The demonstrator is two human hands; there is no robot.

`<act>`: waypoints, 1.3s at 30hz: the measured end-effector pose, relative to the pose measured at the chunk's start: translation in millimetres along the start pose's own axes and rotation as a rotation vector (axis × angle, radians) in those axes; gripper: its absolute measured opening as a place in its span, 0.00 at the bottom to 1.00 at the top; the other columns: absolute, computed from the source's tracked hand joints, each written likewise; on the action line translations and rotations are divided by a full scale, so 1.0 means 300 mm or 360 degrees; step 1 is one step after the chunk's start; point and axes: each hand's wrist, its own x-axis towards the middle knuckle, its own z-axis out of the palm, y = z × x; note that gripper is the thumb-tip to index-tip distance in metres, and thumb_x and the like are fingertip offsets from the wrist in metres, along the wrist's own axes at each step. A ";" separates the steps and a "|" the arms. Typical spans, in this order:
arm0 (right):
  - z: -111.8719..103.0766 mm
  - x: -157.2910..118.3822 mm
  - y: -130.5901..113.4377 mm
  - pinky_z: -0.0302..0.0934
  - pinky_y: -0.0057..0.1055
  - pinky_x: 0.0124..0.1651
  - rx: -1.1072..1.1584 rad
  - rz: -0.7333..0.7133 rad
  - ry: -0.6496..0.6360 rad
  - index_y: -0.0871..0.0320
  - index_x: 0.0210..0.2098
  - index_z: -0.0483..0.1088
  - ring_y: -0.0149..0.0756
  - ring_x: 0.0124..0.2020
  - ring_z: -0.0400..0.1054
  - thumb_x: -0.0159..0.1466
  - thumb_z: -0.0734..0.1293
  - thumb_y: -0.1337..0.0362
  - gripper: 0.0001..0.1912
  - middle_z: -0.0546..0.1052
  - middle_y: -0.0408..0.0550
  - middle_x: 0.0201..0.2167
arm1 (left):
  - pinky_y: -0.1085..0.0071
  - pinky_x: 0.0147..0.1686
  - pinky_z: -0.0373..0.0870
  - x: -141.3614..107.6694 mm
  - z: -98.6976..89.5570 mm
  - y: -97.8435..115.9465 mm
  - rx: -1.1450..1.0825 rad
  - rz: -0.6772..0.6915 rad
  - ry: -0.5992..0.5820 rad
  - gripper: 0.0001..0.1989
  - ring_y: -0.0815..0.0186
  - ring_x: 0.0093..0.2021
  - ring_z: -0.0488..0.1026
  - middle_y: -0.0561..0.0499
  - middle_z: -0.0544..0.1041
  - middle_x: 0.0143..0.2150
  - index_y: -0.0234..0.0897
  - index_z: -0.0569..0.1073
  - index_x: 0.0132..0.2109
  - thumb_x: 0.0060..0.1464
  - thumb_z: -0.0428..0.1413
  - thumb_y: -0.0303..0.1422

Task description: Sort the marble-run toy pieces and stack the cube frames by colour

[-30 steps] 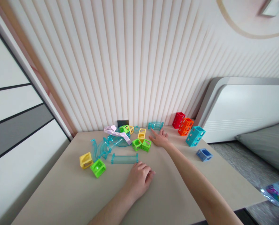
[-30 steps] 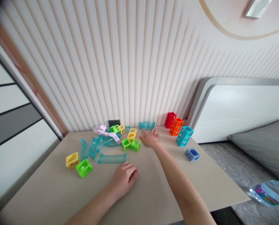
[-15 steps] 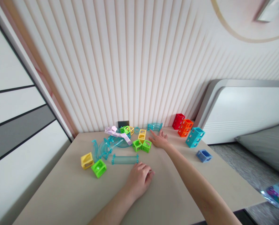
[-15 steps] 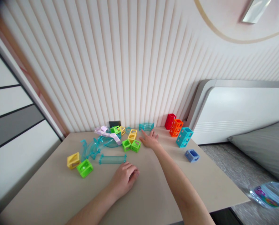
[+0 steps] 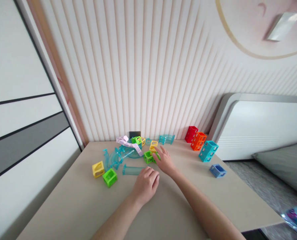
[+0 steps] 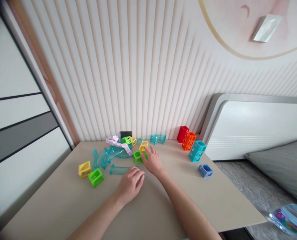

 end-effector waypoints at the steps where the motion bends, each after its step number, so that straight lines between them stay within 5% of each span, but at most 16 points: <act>1: 0.014 -0.017 -0.014 0.50 0.40 0.68 0.0016 -0.0009 0.0028 0.49 0.70 0.58 0.47 0.70 0.54 0.72 0.56 0.49 0.29 0.58 0.51 0.71 | 0.59 0.47 0.71 0.001 -0.009 -0.010 0.0019 -0.0008 0.0035 0.10 0.57 0.44 0.73 0.46 0.77 0.39 0.38 0.74 0.44 0.64 0.48 0.26; 5: 0.071 -0.067 -0.032 0.53 0.44 0.68 0.0123 -0.0151 0.0177 0.51 0.66 0.64 0.51 0.70 0.53 0.69 0.64 0.56 0.27 0.59 0.54 0.70 | 0.55 0.51 0.72 0.002 -0.034 -0.061 0.0116 -0.0072 0.0153 0.12 0.55 0.48 0.72 0.45 0.76 0.44 0.38 0.73 0.51 0.63 0.49 0.27; 13: 0.116 -0.127 -0.037 0.60 0.43 0.65 0.0437 -0.0500 0.0310 0.53 0.60 0.71 0.47 0.62 0.65 0.65 0.64 0.70 0.24 0.68 0.56 0.62 | 0.53 0.57 0.70 0.002 -0.009 -0.138 0.0235 -0.0219 0.0234 0.21 0.53 0.57 0.71 0.42 0.74 0.55 0.39 0.68 0.61 0.61 0.50 0.26; 20: 0.120 -0.142 -0.043 0.68 0.39 0.58 0.0697 -0.0616 0.0259 0.50 0.54 0.74 0.40 0.49 0.74 0.64 0.66 0.68 0.19 0.68 0.53 0.59 | 0.54 0.59 0.68 0.001 -0.017 -0.163 0.0243 -0.0321 0.0124 0.21 0.54 0.59 0.70 0.43 0.74 0.58 0.39 0.71 0.58 0.59 0.49 0.24; 29: 0.092 -0.153 -0.047 0.68 0.40 0.59 0.0931 -0.0973 0.0142 0.51 0.58 0.71 0.42 0.57 0.71 0.70 0.63 0.62 0.18 0.72 0.54 0.59 | 0.52 0.61 0.65 -0.005 -0.052 -0.219 0.0374 -0.0476 0.0172 0.24 0.51 0.61 0.69 0.40 0.75 0.58 0.37 0.75 0.53 0.51 0.50 0.17; 34: 0.098 -0.116 -0.027 0.64 0.46 0.62 0.0651 -0.0862 0.0578 0.51 0.59 0.70 0.45 0.60 0.68 0.71 0.60 0.64 0.19 0.73 0.55 0.59 | 0.53 0.59 0.68 -0.001 -0.053 -0.208 0.0343 -0.0446 0.0333 0.21 0.53 0.59 0.71 0.41 0.76 0.55 0.38 0.75 0.53 0.58 0.48 0.20; 39: 0.116 -0.079 0.005 0.61 0.50 0.64 0.0152 -0.0847 0.0472 0.51 0.65 0.65 0.50 0.67 0.58 0.69 0.64 0.64 0.25 0.64 0.57 0.67 | 0.50 0.59 0.68 0.002 -0.031 -0.152 0.0248 -0.0317 0.0296 0.19 0.51 0.58 0.70 0.40 0.75 0.55 0.37 0.71 0.58 0.60 0.53 0.33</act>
